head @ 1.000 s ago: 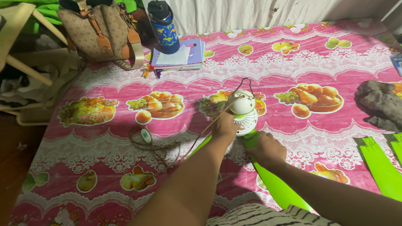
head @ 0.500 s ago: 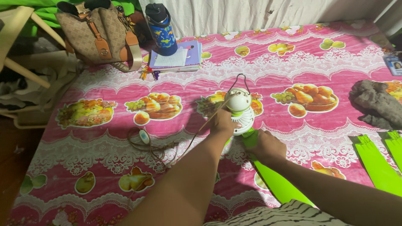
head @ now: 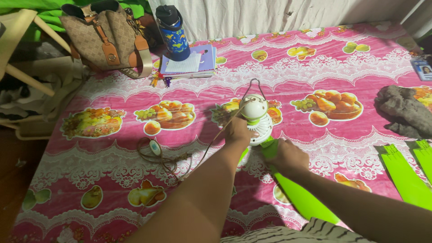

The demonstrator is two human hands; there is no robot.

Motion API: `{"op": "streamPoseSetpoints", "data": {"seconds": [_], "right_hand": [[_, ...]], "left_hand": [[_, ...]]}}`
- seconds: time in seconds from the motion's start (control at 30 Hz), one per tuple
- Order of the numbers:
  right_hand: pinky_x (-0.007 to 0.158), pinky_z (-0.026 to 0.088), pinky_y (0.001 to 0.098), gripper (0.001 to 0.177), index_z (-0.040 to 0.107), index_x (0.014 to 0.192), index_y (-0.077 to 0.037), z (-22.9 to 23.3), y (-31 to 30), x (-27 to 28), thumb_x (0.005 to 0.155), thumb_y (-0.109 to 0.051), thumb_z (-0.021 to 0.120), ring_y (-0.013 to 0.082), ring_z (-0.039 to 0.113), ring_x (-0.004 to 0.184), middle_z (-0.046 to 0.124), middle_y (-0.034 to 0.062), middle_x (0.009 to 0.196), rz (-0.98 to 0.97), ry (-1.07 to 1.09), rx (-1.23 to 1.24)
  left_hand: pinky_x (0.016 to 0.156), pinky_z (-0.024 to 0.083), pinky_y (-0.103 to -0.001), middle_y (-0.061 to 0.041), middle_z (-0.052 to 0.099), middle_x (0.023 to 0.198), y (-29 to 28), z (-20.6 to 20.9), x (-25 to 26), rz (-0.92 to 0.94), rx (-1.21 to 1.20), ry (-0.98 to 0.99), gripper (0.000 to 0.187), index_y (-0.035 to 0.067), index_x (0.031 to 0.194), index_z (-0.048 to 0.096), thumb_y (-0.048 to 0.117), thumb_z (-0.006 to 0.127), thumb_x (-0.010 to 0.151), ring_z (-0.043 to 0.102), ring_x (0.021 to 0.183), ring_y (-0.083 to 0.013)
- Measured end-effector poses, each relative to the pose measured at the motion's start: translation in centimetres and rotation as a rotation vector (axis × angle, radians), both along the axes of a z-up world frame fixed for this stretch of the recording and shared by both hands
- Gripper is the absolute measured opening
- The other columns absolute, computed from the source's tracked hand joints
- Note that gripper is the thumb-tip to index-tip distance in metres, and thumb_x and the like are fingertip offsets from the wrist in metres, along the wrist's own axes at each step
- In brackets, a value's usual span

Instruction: The person removes the three green blades from a small electric fan on a table, then wipes the fan's motor housing with a cloth. The blades are placed on the table and the fan remains disassembled at the end.

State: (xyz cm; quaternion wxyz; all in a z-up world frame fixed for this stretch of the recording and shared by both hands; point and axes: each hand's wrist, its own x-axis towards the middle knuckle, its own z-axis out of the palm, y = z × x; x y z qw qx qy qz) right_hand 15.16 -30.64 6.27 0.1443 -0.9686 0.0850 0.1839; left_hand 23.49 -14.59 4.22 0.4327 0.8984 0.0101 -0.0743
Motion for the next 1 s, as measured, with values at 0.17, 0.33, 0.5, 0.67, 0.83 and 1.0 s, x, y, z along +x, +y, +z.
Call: {"op": "streamPoseSetpoints", "data": {"seconds": [0.17, 0.33, 0.5, 0.67, 0.83, 1.0], "right_hand": [[0.096, 0.055, 0.0471, 0.081, 0.055, 0.128, -0.012, 0.0, 0.4, -0.2, 0.065, -0.052, 0.088, 0.0301, 0.066, 0.118, 0.064, 0.0097, 0.125, 0.043, -0.048, -0.090], [0.094, 0.055, 0.0464, 0.088, 0.057, 0.123, -0.011, 0.5, -0.6, 0.4, 0.054, -0.049, 0.096, 0.0290, 0.064, 0.118, 0.065, 0.0090, 0.123, 0.131, -0.068, -0.086], [0.093, 0.056, 0.0476, 0.072, 0.063, 0.118, -0.011, 0.8, 0.3, -0.3, 0.069, -0.058, 0.086, 0.0304, 0.070, 0.109, 0.071, 0.0124, 0.115, -0.047, 0.009, 0.001], [0.093, 0.055, 0.0479, 0.076, 0.060, 0.119, -0.008, 1.0, 0.6, -0.7, 0.072, -0.062, 0.084, 0.0318, 0.068, 0.111, 0.067, 0.0136, 0.118, -0.025, -0.055, -0.033], [0.096, 0.056, 0.0453, 0.083, 0.054, 0.128, -0.006, 1.5, -0.1, -0.3, 0.067, -0.048, 0.091, 0.0309, 0.066, 0.117, 0.062, 0.0131, 0.126, 0.123, -0.057, -0.123], [0.097, 0.055, 0.0443, 0.086, 0.052, 0.128, -0.004, 2.3, 0.2, -0.4, 0.068, -0.050, 0.092, 0.0312, 0.065, 0.117, 0.062, 0.0139, 0.126, 0.171, -0.074, -0.148]], "left_hand": [[0.097, 0.052, -0.045, -0.013, 0.068, 0.122, 0.1, 0.6, -0.8, -0.004, 0.035, -0.063, 0.077, 0.014, 0.131, 0.061, 0.009, 0.095, 0.062, 0.064, 0.116, -0.0334], [0.094, 0.054, -0.045, -0.012, 0.069, 0.121, 0.3, 0.9, -1.3, -0.003, 0.007, -0.142, 0.075, 0.013, 0.128, 0.064, 0.006, 0.093, 0.060, 0.065, 0.114, -0.0325], [0.095, 0.053, -0.043, -0.012, 0.069, 0.121, -0.3, 0.7, -0.8, 0.042, 0.021, -0.016, 0.074, 0.012, 0.130, 0.061, 0.008, 0.093, 0.064, 0.066, 0.115, -0.0309], [0.093, 0.053, -0.042, -0.012, 0.068, 0.124, -0.4, 0.1, -0.5, 0.035, 0.000, -0.068, 0.076, 0.012, 0.129, 0.062, 0.005, 0.094, 0.060, 0.065, 0.114, -0.0308], [0.093, 0.054, -0.041, -0.014, 0.072, 0.117, -0.1, -0.5, -0.4, 0.076, 0.052, -0.039, 0.075, 0.013, 0.127, 0.064, 0.014, 0.097, 0.060, 0.069, 0.108, -0.0310], [0.091, 0.055, -0.042, -0.015, 0.071, 0.117, -0.2, -0.7, -0.3, 0.094, 0.102, -0.014, 0.071, 0.012, 0.123, 0.067, 0.019, 0.099, 0.060, 0.069, 0.107, -0.0316]]}}
